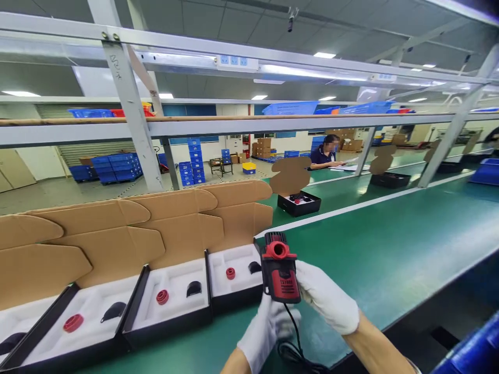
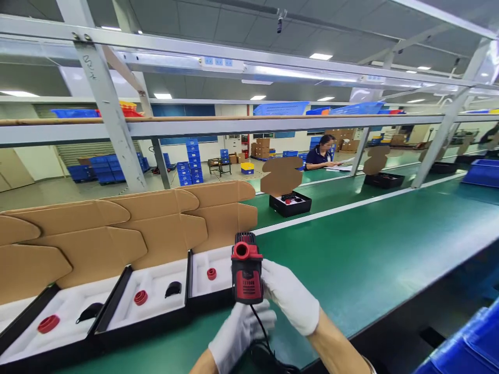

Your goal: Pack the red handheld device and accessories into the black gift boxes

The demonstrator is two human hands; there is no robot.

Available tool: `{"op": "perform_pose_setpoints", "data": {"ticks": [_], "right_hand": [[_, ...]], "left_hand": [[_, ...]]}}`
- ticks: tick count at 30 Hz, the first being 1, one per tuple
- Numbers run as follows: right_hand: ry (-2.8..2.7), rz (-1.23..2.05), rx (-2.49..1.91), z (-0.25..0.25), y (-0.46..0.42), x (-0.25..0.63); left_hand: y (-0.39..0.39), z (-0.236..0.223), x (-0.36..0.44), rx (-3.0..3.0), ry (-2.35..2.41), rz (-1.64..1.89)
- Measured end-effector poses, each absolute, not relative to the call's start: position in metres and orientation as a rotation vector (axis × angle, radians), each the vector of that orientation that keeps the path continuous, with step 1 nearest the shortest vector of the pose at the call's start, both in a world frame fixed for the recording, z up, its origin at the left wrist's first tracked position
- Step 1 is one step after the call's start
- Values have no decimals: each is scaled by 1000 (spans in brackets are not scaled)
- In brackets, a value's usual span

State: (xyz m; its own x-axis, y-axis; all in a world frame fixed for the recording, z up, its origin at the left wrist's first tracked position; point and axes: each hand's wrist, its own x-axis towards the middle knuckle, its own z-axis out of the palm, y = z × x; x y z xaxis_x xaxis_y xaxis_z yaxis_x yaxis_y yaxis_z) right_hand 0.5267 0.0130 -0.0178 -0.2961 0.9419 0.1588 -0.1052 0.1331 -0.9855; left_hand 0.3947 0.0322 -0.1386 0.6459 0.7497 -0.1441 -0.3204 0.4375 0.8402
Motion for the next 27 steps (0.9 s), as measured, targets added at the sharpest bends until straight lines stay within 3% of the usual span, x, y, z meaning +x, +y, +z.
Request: {"op": "perform_pose_setpoints", "data": {"ticks": [5, 11, 13, 21, 27], "right_hand": [[-1546, 1243, -951, 2, 62, 520], [-2167, 277, -1358, 12, 148, 520], [-2386, 136, -1402, 8, 173, 510], [-2543, 69, -1339, -19, 200, 458], [-2694, 22, -1109, 5, 179, 478]], "left_hand": [[4, -175, 386, 603, 306, 617], [10, -140, 359, 340, 162, 900], [19, -122, 348, 394, 237, 923], [29, -103, 319, 715, 511, 762], [42, -100, 302, 646, 723, 827]]}}
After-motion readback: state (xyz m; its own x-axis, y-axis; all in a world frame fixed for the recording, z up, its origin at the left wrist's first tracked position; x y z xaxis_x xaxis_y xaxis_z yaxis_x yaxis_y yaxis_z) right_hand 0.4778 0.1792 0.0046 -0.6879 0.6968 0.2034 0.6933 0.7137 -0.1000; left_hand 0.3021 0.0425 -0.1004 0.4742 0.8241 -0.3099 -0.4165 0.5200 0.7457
